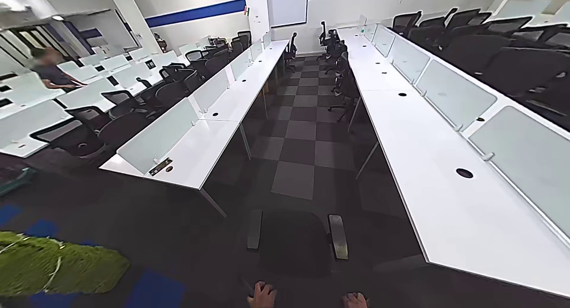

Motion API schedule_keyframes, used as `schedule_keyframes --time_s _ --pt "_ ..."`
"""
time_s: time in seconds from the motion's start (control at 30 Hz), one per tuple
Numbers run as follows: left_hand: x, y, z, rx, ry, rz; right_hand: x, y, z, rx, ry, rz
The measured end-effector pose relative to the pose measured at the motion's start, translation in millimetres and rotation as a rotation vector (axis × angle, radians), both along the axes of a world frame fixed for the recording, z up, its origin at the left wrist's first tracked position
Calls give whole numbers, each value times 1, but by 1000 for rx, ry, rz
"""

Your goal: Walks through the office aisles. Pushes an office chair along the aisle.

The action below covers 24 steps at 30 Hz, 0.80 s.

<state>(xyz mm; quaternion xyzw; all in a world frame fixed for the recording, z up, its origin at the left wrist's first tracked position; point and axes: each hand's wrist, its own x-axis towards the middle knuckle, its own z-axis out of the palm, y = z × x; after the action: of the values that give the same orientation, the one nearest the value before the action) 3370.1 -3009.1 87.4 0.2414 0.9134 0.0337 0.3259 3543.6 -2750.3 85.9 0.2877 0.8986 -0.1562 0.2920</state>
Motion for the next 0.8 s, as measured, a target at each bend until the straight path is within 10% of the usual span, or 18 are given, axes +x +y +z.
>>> schedule_keyframes --time_s 0.8 --pt "-396 178 -14 -189 73 -51 -388 158 0 79 -11 -18"
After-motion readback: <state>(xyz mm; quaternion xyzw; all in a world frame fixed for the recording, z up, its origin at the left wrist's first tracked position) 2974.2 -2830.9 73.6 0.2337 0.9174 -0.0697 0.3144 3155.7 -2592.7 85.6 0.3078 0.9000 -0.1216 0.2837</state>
